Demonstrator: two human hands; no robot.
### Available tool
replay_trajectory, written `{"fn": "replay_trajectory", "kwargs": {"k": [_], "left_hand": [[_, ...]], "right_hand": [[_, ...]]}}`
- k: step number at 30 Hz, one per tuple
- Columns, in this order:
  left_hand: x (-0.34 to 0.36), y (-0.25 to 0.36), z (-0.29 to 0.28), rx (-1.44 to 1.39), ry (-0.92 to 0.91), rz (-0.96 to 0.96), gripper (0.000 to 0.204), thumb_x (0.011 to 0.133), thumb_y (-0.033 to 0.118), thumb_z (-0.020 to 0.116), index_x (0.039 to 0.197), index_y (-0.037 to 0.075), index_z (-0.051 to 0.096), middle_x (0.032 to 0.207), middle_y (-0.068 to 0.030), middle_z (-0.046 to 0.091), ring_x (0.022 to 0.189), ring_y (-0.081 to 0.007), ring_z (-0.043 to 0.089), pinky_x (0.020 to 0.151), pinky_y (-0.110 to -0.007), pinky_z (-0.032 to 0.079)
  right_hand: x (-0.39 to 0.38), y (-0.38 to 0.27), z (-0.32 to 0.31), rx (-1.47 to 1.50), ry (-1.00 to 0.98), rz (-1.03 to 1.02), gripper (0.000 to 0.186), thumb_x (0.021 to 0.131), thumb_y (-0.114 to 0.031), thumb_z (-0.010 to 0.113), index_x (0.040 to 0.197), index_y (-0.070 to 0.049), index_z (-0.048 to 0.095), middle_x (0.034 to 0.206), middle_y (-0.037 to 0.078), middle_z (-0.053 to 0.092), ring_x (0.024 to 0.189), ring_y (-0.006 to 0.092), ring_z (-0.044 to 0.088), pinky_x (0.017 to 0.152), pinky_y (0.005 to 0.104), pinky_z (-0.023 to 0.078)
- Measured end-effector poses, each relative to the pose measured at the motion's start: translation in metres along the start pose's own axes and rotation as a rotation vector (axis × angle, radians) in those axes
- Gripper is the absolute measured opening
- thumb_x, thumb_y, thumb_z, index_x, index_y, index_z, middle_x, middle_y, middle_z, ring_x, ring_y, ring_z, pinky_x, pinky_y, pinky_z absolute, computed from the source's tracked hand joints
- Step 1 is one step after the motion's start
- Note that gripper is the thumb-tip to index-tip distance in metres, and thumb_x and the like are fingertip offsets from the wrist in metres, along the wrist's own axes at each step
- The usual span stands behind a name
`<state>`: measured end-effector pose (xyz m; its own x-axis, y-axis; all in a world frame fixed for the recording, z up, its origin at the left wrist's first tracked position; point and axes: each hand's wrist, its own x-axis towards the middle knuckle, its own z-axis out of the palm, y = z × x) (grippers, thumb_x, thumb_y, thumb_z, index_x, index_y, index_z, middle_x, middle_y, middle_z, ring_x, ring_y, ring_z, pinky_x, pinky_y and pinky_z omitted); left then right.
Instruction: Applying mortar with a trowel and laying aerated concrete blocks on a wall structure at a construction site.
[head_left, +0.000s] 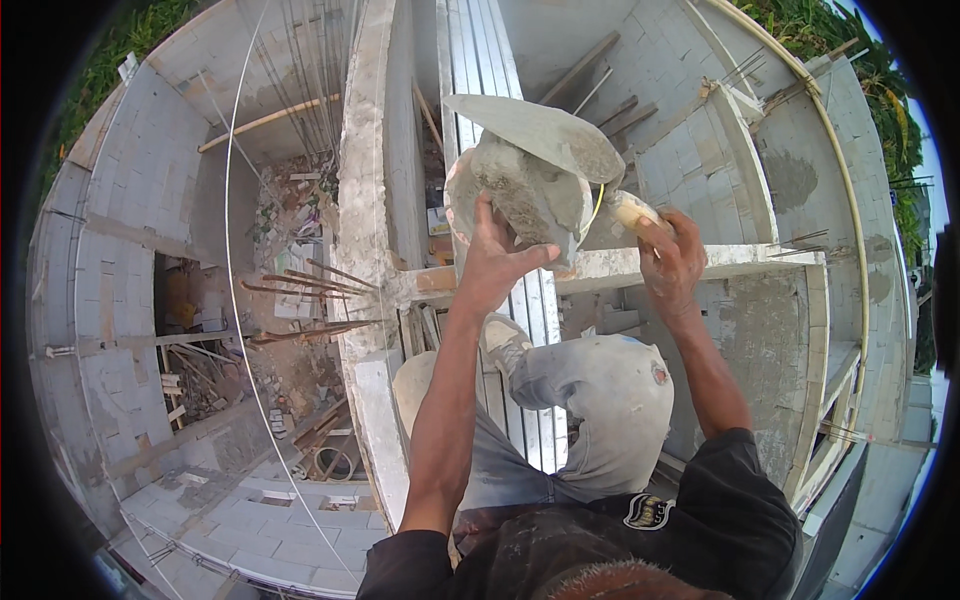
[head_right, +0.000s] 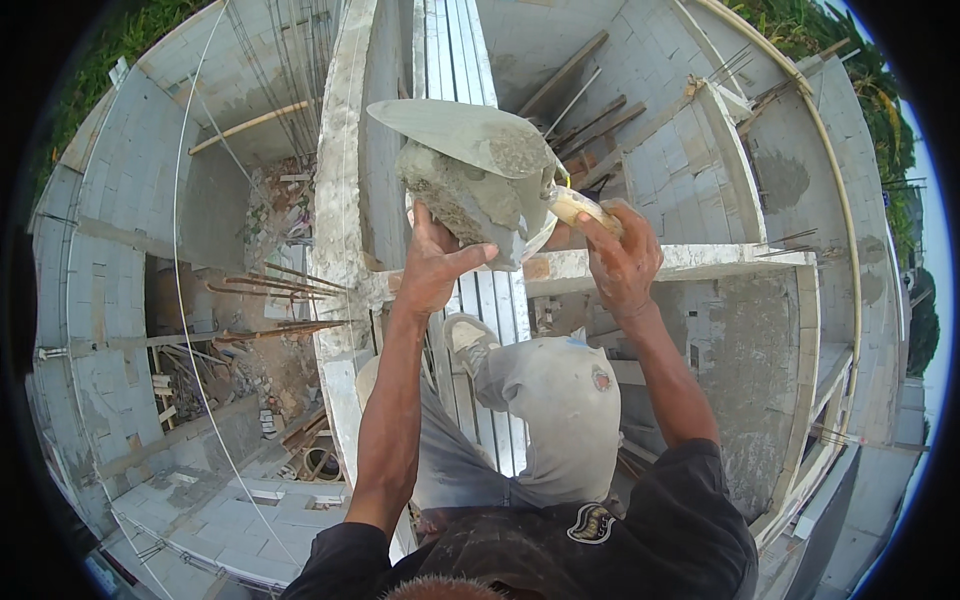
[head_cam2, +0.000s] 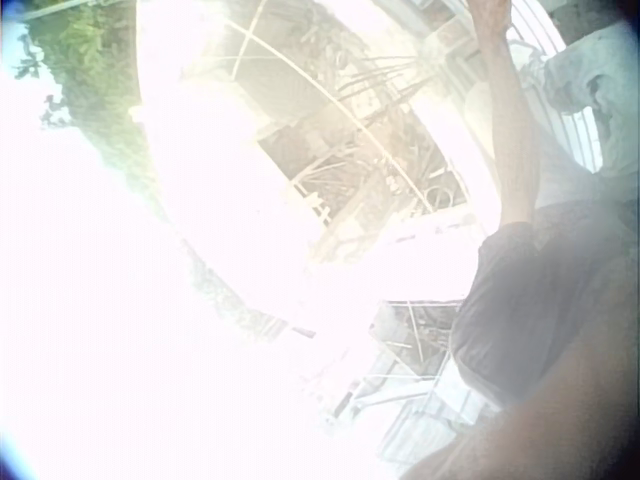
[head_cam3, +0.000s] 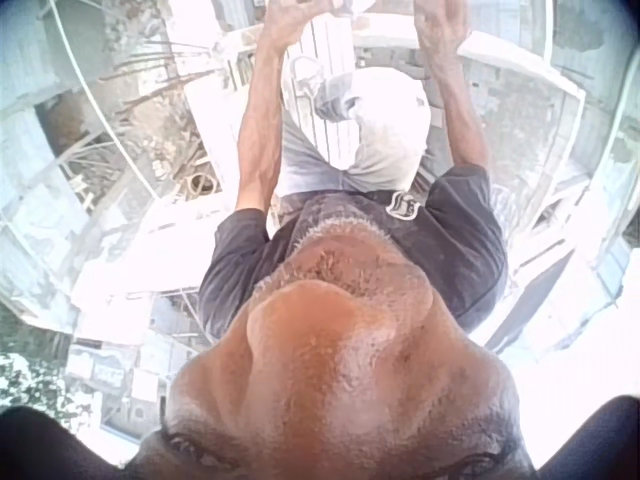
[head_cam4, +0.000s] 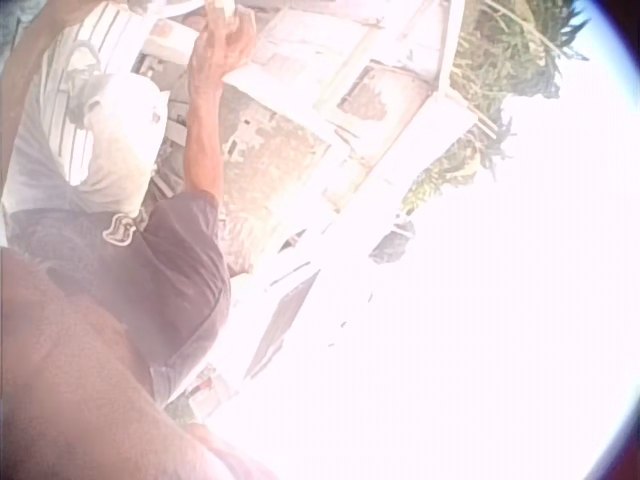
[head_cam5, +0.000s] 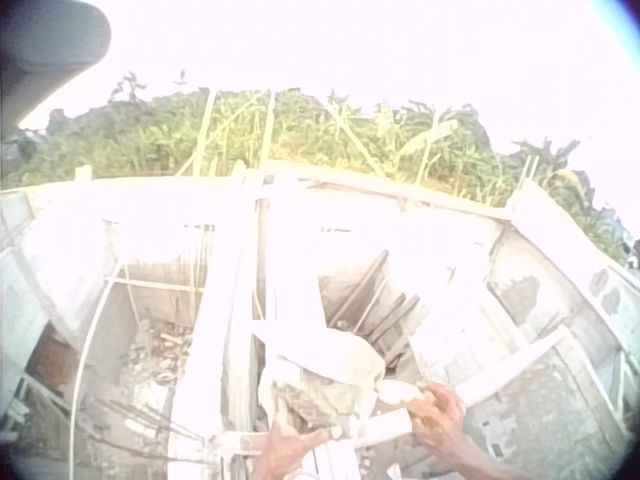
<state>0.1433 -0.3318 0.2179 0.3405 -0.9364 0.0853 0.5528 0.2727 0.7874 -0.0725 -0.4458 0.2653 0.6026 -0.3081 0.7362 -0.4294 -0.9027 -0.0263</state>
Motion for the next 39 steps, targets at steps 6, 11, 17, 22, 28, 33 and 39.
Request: {"fn": "replay_trajectory", "kwargs": {"k": [6,11,17,22,28,33,39], "left_hand": [[-0.002,0.007,-0.003,-0.060,0.075,0.039,0.101,0.070,-0.002,0.077,0.144,0.002,0.009,0.137,-0.0199,0.035,0.131,-0.0279,0.036,0.111,-0.039,0.033],[-0.011,0.008,-0.017,-0.004,0.112,0.113,0.099,0.069,-0.002,0.079,0.143,0.003,0.014,0.134,-0.0169,0.038,0.128,-0.0254,0.040,0.109,-0.038,0.036],[-0.109,0.032,-0.035,0.055,0.235,0.008,0.083,0.067,-0.004,0.081,0.137,0.000,0.037,0.129,-0.0153,0.053,0.119,-0.0250,0.054,0.098,-0.039,0.048],[-0.218,0.055,-0.054,0.312,0.689,-0.136,0.058,0.068,0.001,0.082,0.120,-0.002,0.057,0.114,-0.0117,0.063,0.105,-0.0223,0.061,0.091,-0.035,0.050],[-0.294,0.076,-0.092,0.600,0.964,-0.118,0.055,0.068,0.000,0.081,0.118,-0.003,0.058,0.112,-0.0118,0.064,0.099,-0.0207,0.062,0.089,-0.033,0.050],[-0.311,0.097,-0.116,0.613,1.019,-0.065,0.058,0.068,-0.004,0.079,0.121,-0.001,0.055,0.119,-0.0166,0.060,0.107,-0.0216,0.060,0.087,-0.033,0.049],[-0.278,0.132,-0.144,1.046,0.720,-0.162,0.065,0.066,-0.005,0.075,0.123,0.010,0.051,0.141,-0.0129,0.041,0.124,-0.0285,0.047,0.103,-0.043,0.046]], "right_hand": [[-0.046,0.031,-0.055,-0.228,-0.098,-0.012,0.052,0.066,0.001,0.076,0.111,-0.020,0.064,0.107,0.010,0.058,0.092,0.0285,0.062,0.072,0.0396,0.051],[-0.056,0.025,-0.042,0.007,-0.456,0.467,0.041,0.076,-0.005,0.072,0.114,-0.014,0.060,0.111,0.010,0.059,0.098,0.0316,0.062,0.078,0.0415,0.050],[-0.045,0.027,0.047,0.152,-0.541,0.510,0.039,0.081,-0.008,0.071,0.118,-0.010,0.058,0.112,0.011,0.059,0.100,0.0309,0.061,0.082,0.0394,0.050],[-0.015,0.030,0.109,0.217,-0.550,0.430,0.044,0.082,-0.008,0.070,0.124,-0.013,0.056,0.117,0.013,0.056,0.097,0.0270,0.062,0.082,0.0380,0.050],[0.008,0.018,0.131,0.292,-0.527,0.385,0.048,0.082,-0.006,0.068,0.127,-0.015,0.053,0.121,0.011,0.054,0.093,0.0251,0.062,0.081,0.0384,0.050],[0.001,0.006,0.131,0.351,-0.532,0.349,0.048,0.083,-0.004,0.067,0.127,-0.016,0.054,0.122,0.010,0.054,0.095,0.0243,0.063,0.082,0.0375,0.051],[-0.006,0.000,0.117,0.348,-0.491,0.377,0.046,0.083,-0.004,0.068,0.126,-0.016,0.056,0.123,0.009,0.054,0.097,0.0234,0.063,0.083,0.0374,0.051]]}}
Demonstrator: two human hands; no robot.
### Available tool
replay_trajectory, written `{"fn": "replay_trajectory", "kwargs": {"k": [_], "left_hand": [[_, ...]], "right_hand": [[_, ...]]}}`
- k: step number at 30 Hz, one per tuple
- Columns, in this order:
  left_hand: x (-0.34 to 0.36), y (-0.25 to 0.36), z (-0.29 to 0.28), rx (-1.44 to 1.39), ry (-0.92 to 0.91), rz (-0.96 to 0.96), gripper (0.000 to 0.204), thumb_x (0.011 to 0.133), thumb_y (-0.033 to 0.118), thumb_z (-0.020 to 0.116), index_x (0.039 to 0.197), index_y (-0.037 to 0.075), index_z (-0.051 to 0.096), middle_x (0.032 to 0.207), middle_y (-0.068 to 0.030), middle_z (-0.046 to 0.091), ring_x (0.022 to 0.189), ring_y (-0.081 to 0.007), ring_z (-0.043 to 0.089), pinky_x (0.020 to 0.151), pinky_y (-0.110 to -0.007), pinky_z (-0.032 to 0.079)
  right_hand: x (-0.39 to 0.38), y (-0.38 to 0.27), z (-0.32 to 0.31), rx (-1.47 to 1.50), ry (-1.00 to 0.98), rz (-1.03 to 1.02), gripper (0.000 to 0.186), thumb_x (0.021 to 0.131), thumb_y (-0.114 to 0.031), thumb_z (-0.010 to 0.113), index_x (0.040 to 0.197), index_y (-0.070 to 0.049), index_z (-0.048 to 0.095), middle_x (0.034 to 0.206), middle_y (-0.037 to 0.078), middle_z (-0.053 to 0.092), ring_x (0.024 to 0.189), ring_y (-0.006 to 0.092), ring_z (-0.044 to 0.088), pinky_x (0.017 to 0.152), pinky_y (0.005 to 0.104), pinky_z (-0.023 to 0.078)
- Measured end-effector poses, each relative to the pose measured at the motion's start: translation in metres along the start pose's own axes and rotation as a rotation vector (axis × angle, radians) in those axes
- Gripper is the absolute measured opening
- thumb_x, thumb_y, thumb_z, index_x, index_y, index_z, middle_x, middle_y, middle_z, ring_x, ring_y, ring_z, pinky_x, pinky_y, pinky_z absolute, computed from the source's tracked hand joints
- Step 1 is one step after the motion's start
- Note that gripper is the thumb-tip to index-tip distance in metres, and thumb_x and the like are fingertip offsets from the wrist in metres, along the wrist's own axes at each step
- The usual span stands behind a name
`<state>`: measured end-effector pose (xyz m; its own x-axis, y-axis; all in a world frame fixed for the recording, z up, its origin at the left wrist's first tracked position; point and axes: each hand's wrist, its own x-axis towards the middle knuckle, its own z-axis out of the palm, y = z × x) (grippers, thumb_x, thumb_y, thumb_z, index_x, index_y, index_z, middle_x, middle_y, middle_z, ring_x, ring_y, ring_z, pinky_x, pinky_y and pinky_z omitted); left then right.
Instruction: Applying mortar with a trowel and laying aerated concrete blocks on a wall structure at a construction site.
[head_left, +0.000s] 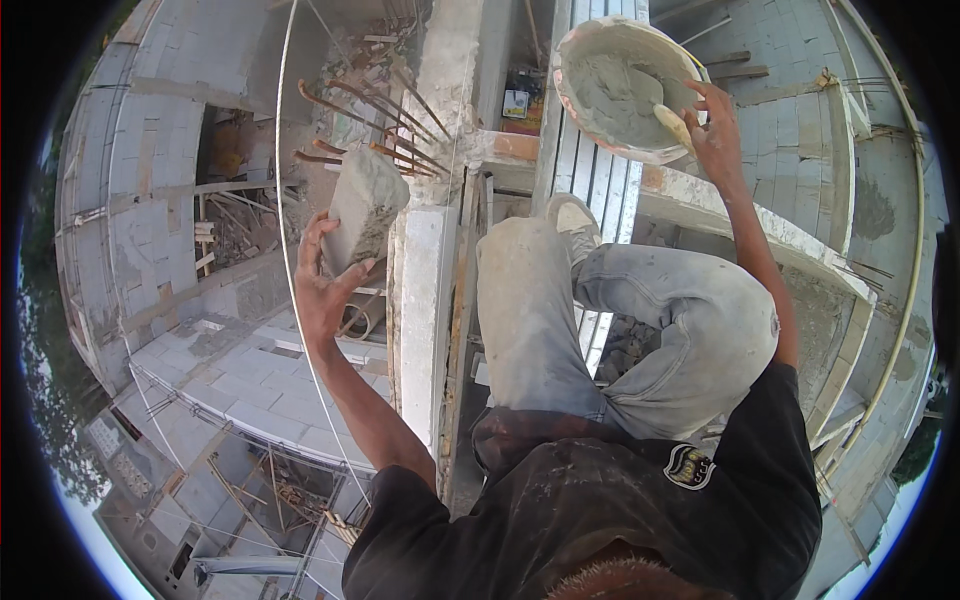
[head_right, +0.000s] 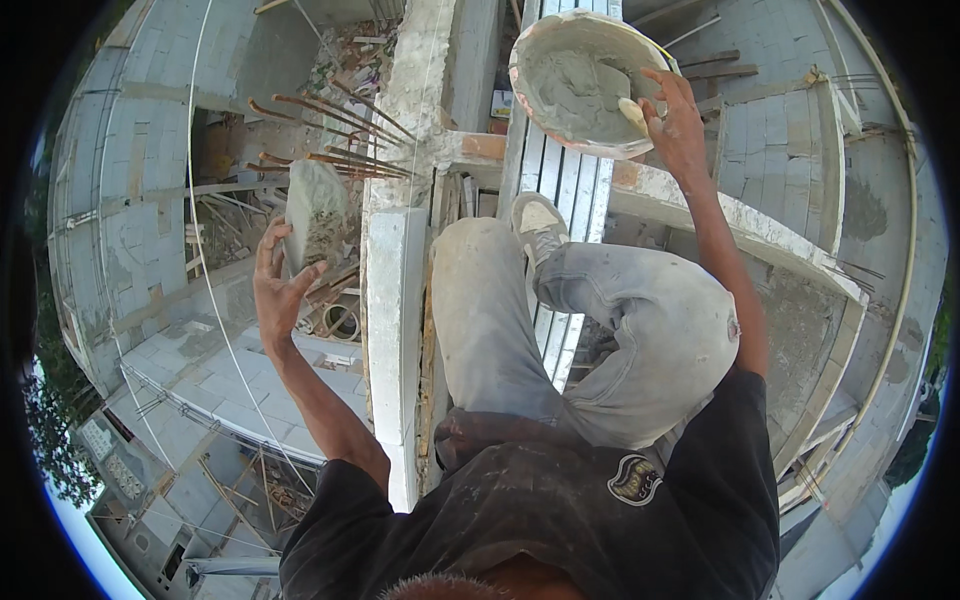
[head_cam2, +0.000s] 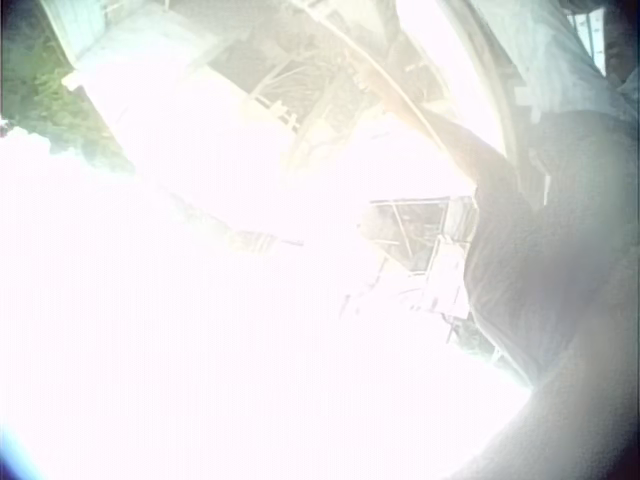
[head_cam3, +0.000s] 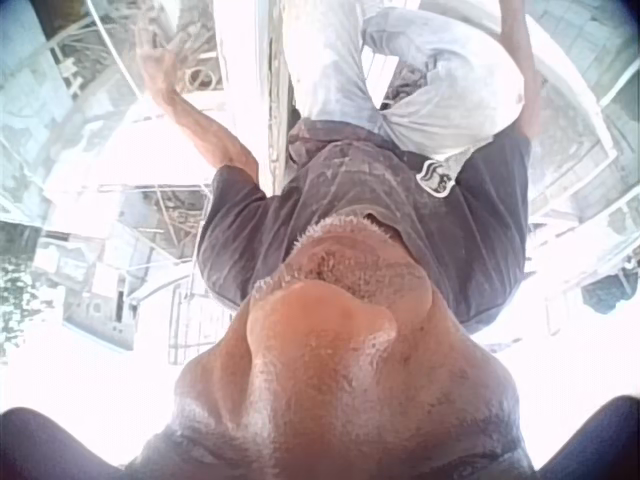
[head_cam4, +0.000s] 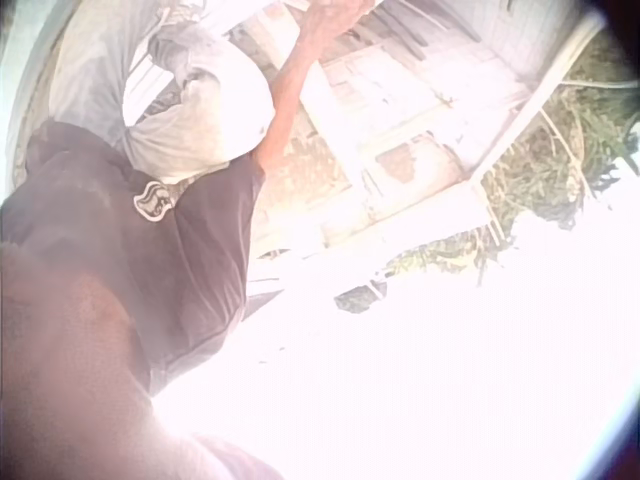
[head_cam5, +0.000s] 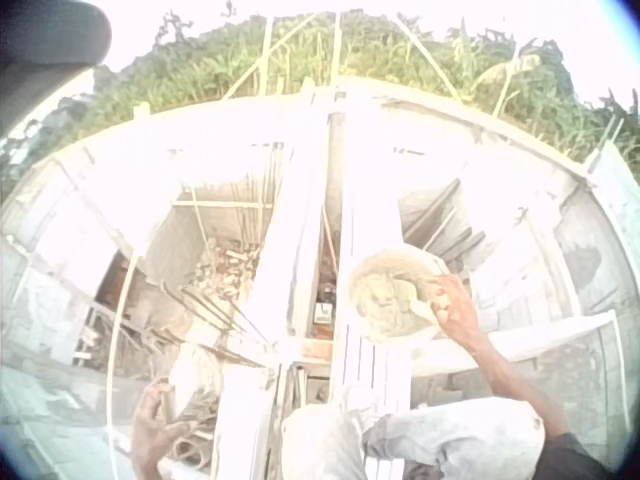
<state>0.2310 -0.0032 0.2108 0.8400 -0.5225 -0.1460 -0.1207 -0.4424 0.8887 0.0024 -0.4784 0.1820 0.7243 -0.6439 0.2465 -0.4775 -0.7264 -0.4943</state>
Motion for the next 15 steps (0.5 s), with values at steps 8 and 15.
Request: {"fn": "replay_trajectory", "kwargs": {"k": [8,15], "left_hand": [[0.007,-0.016,-0.027,0.398,-0.219,-0.103,0.059,0.063,0.002,0.079,0.115,0.010,0.053,0.132,-0.0093,0.052,0.121,-0.0253,0.049,0.101,-0.037,0.042],[0.048,-0.004,-0.009,0.800,-0.237,0.111,0.049,0.063,0.012,0.077,0.109,0.012,0.060,0.119,-0.0113,0.061,0.111,-0.0336,0.053,0.095,-0.042,0.044]], "right_hand": [[-0.019,0.006,-0.007,0.087,0.018,0.057,0.040,0.087,-0.002,0.064,0.125,-0.012,0.056,0.125,0.009,0.053,0.098,0.0205,0.059,0.072,0.0291,0.054],[-0.029,0.004,0.000,0.066,-0.035,0.112,0.042,0.085,0.001,0.064,0.125,-0.012,0.056,0.125,0.009,0.053,0.100,0.0207,0.059,0.076,0.0296,0.056]]}}
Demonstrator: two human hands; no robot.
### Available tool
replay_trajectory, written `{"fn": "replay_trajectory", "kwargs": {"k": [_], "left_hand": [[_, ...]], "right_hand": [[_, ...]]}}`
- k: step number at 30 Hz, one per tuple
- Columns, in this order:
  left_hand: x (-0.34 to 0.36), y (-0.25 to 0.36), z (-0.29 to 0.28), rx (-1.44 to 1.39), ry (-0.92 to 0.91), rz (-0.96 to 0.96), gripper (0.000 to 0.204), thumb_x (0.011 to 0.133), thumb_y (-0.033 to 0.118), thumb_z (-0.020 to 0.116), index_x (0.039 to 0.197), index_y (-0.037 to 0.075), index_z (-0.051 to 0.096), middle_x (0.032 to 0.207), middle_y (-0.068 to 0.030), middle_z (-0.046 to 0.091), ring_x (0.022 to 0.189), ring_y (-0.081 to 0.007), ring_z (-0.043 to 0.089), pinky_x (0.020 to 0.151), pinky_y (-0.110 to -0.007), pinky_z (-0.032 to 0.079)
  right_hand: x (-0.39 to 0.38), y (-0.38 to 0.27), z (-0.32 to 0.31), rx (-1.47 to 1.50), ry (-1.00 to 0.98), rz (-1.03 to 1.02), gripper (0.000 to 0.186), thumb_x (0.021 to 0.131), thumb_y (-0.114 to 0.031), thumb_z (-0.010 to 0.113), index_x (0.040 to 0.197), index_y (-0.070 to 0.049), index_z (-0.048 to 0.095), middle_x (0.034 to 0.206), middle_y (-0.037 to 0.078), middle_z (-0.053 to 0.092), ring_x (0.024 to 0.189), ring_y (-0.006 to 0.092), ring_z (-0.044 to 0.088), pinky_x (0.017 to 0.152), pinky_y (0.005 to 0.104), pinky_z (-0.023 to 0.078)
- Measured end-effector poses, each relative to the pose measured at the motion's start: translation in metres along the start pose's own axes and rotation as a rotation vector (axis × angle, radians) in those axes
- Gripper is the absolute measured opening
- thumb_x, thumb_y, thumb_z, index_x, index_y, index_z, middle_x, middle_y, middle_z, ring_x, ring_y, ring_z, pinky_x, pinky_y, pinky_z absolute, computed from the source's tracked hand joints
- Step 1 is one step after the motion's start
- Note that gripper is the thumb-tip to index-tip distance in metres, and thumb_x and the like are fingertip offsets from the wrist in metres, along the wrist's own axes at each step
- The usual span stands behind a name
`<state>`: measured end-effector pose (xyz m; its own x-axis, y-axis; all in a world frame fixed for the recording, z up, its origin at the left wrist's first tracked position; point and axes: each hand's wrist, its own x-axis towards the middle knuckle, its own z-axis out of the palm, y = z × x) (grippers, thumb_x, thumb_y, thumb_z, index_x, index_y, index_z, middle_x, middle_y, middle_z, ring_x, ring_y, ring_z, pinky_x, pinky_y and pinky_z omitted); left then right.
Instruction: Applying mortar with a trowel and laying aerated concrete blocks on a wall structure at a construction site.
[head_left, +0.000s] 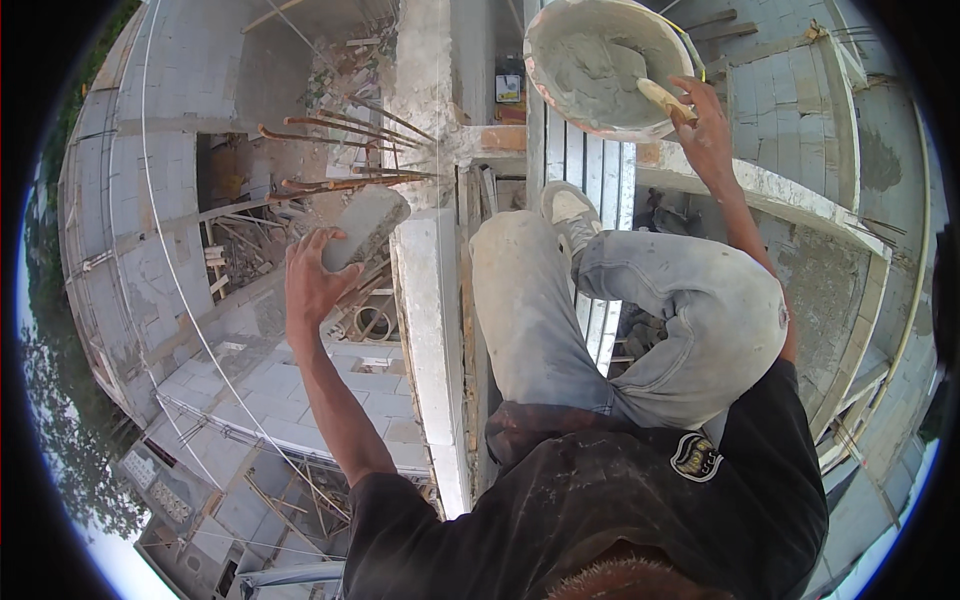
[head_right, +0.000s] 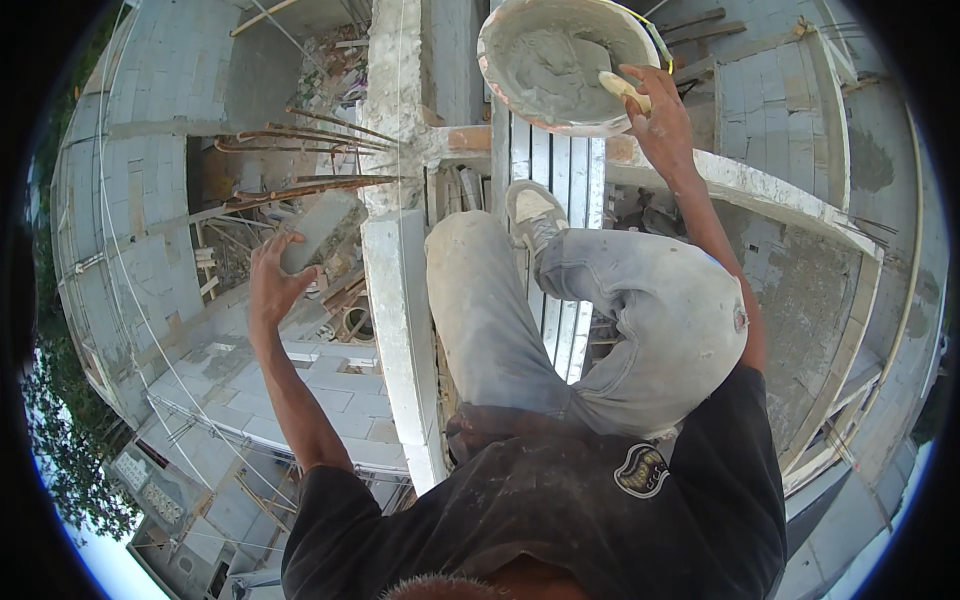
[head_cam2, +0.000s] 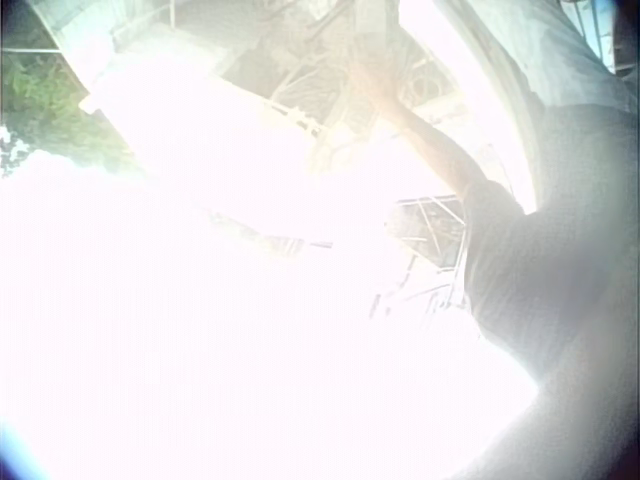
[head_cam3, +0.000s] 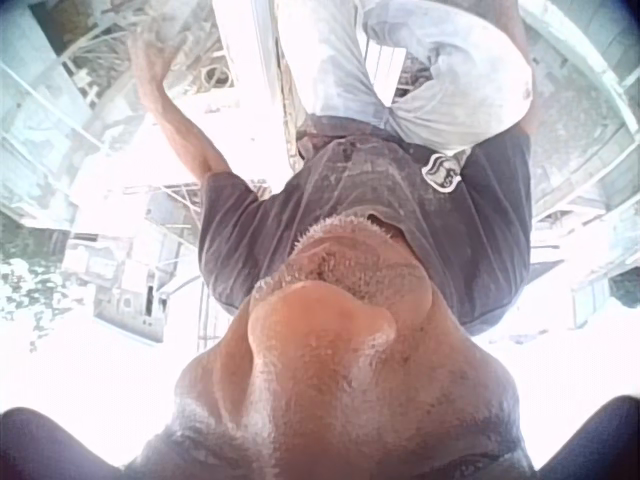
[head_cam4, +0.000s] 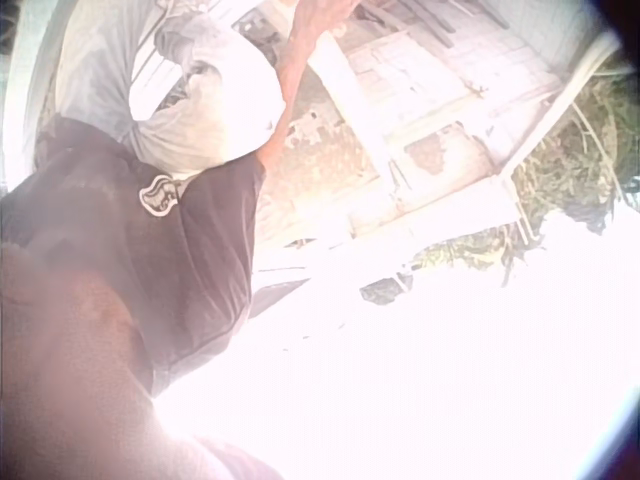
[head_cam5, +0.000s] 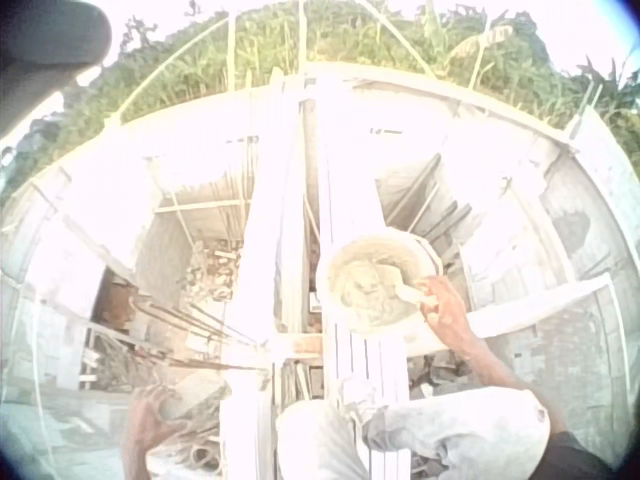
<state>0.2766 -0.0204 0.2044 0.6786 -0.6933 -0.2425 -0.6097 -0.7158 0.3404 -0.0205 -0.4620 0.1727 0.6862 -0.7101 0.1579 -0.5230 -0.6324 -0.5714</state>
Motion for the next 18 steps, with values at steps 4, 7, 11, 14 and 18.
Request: {"fn": "replay_trajectory", "kwargs": {"k": [4,7,11,14,18], "left_hand": [[0.034,0.017,0.001,0.282,-0.137,0.062,0.045,0.062,0.021,0.077,0.104,0.012,0.062,0.113,-0.0092,0.064,0.105,-0.0327,0.055,0.090,-0.045,0.046],[0.055,0.024,0.016,0.407,-0.240,0.005,0.045,0.062,0.026,0.076,0.103,0.012,0.063,0.107,-0.0104,0.067,0.104,-0.0330,0.057,0.088,-0.045,0.048],[0.086,0.022,0.049,0.377,-0.361,-0.104,0.046,0.065,0.033,0.076,0.101,0.008,0.065,0.099,-0.0175,0.068,0.098,-0.0372,0.063,0.085,-0.046,0.050],[0.103,0.016,0.076,0.276,-0.350,-0.132,0.043,0.065,0.034,0.076,0.096,0.006,0.067,0.100,-0.0198,0.068,0.097,-0.0355,0.064,0.085,-0.044,0.050],[0.104,0.009,0.098,0.295,-0.348,-0.156,0.042,0.064,0.036,0.076,0.094,0.006,0.068,0.097,-0.0202,0.068,0.096,-0.0351,0.065,0.084,-0.045,0.051]], "right_hand": [[-0.002,-0.002,-0.002,0.038,0.011,0.002,0.042,0.085,0.001,0.064,0.125,-0.012,0.057,0.124,0.009,0.054,0.101,0.0207,0.060,0.076,0.0305,0.056],[-0.005,-0.001,-0.001,0.064,0.037,0.016,0.042,0.085,0.002,0.063,0.124,-0.011,0.057,0.123,0.009,0.054,0.101,0.0209,0.060,0.076,0.0315,0.056],[-0.011,0.002,0.005,0.124,0.030,0.033,0.039,0.085,0.001,0.063,0.122,-0.011,0.058,0.122,0.009,0.055,0.101,0.0213,0.060,0.075,0.0315,0.057],[-0.014,0.004,0.009,0.115,0.023,0.000,0.039,0.085,0.001,0.064,0.122,-0.010,0.058,0.121,0.009,0.055,0.101,0.0210,0.060,0.074,0.0305,0.056],[-0.015,0.004,0.010,0.114,0.029,0.026,0.038,0.085,0.000,0.064,0.121,-0.010,0.058,0.121,0.009,0.055,0.100,0.0203,0.060,0.073,0.0301,0.056]]}}
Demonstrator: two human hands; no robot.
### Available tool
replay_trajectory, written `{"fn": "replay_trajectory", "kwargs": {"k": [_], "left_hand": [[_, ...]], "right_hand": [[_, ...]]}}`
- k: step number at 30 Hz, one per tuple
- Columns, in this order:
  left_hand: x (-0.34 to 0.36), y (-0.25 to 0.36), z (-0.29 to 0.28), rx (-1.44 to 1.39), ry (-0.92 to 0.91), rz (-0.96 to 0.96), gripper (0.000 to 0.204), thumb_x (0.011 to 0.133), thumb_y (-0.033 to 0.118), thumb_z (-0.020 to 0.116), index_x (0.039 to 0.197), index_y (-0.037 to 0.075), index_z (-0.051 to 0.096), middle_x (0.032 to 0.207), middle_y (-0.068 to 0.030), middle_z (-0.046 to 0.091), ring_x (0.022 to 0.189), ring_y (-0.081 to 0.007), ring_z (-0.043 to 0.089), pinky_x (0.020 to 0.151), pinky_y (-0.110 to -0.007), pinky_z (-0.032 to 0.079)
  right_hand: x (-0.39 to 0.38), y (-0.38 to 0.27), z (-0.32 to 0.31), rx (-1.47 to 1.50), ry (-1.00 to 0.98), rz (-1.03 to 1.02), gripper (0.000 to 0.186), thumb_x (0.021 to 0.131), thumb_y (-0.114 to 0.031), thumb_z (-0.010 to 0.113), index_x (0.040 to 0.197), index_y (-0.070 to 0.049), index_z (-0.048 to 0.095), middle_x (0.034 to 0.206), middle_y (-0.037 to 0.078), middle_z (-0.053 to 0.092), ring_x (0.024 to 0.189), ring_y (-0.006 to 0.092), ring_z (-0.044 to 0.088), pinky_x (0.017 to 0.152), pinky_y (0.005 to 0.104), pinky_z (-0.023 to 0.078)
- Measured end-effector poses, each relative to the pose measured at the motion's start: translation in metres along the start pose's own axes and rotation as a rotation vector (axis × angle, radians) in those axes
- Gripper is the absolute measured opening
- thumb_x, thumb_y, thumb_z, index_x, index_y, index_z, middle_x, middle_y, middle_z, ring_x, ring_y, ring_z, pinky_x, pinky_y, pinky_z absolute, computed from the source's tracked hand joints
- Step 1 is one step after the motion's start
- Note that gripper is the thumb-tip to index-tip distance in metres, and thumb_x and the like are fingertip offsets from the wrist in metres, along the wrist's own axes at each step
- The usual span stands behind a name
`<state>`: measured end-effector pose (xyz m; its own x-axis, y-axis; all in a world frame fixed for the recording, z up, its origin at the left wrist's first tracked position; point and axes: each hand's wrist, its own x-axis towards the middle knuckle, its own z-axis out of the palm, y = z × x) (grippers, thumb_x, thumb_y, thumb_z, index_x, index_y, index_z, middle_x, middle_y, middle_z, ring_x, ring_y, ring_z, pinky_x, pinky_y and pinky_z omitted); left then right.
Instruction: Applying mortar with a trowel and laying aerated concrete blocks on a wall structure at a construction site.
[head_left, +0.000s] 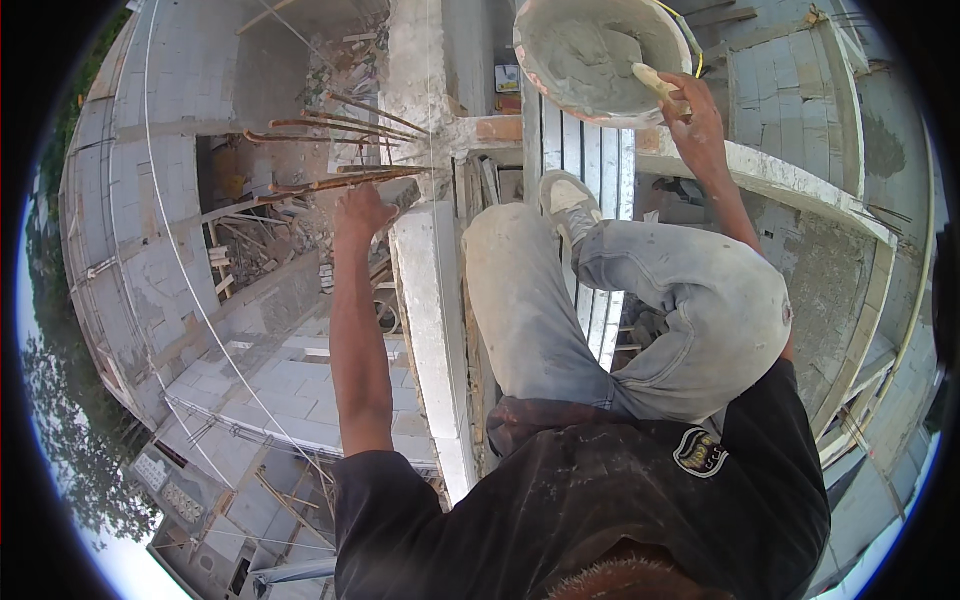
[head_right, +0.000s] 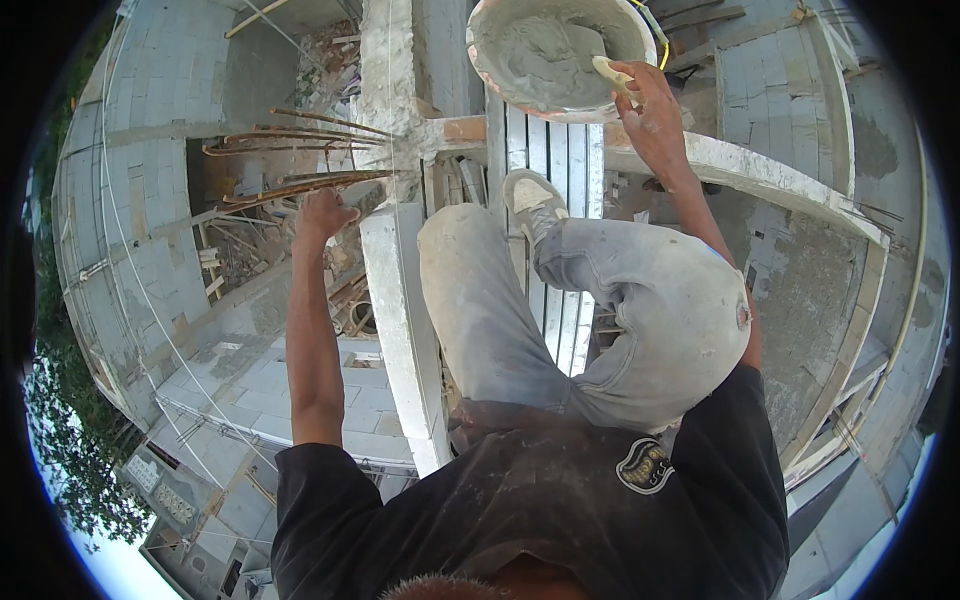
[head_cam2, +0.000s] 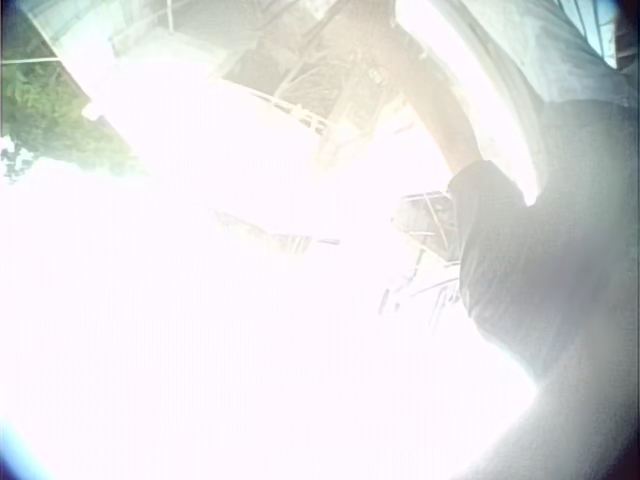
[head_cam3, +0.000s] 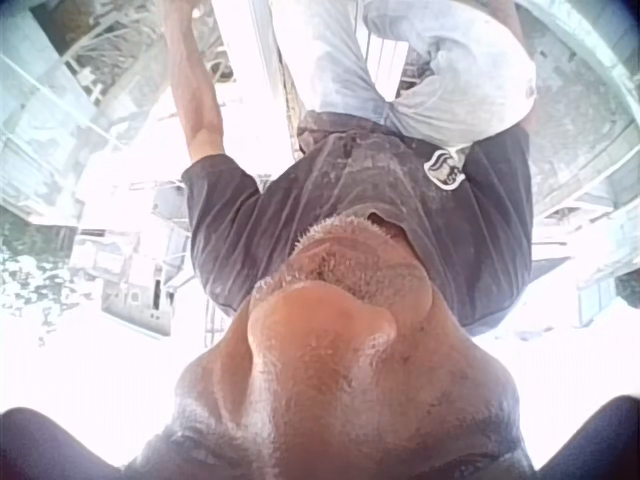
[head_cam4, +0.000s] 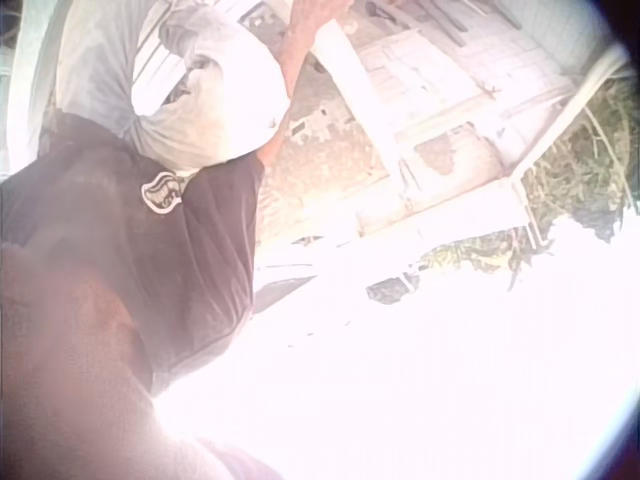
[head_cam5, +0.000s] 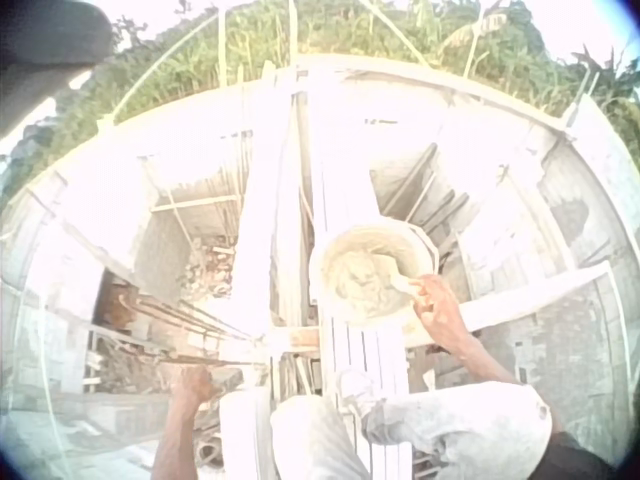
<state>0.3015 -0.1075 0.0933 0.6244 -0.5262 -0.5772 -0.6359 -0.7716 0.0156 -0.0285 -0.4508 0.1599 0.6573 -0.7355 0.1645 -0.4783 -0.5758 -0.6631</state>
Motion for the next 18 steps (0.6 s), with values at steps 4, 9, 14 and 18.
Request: {"fn": "replay_trajectory", "kwargs": {"k": [4,9,14,18], "left_hand": [[-0.003,-0.005,0.009,-0.049,0.049,-0.050,0.043,0.067,0.036,0.074,0.098,0.006,0.068,0.099,-0.0209,0.068,0.098,-0.0363,0.064,0.087,-0.044,0.050],[-0.008,-0.016,0.014,-0.136,-0.007,0.031,0.046,0.069,0.035,0.071,0.105,0.007,0.068,0.102,-0.0224,0.068,0.101,-0.0373,0.064,0.092,-0.044,0.048],[-0.026,-0.023,0.020,-0.238,0.143,0.141,0.049,0.069,0.031,0.076,0.109,0.006,0.063,0.097,-0.0246,0.067,0.097,-0.0380,0.064,0.086,-0.043,0.048],[-0.036,-0.013,0.016,-0.501,0.253,0.096,0.043,0.067,0.026,0.076,0.101,0.002,0.062,0.090,-0.0222,0.067,0.091,-0.0375,0.064,0.084,-0.044,0.048]], "right_hand": [[0.000,0.000,0.003,-0.004,-0.018,0.013,0.036,0.087,-0.002,0.064,0.121,-0.010,0.058,0.121,0.009,0.055,0.100,0.0194,0.059,0.074,0.0300,0.056],[0.000,0.000,0.006,0.010,-0.019,0.015,0.035,0.087,-0.004,0.064,0.122,-0.010,0.058,0.122,0.009,0.055,0.099,0.0188,0.060,0.075,0.0301,0.055],[-0.001,0.002,0.005,0.025,0.006,0.055,0.036,0.087,-0.004,0.064,0.122,-0.010,0.058,0.124,0.009,0.054,0.100,0.0193,0.060,0.076,0.0305,0.056],[-0.001,0.004,0.008,0.029,0.024,0.002,0.043,0.082,0.000,0.067,0.122,-0.015,0.059,0.124,0.008,0.056,0.096,0.0198,0.061,0.071,0.0299,0.054]]}}
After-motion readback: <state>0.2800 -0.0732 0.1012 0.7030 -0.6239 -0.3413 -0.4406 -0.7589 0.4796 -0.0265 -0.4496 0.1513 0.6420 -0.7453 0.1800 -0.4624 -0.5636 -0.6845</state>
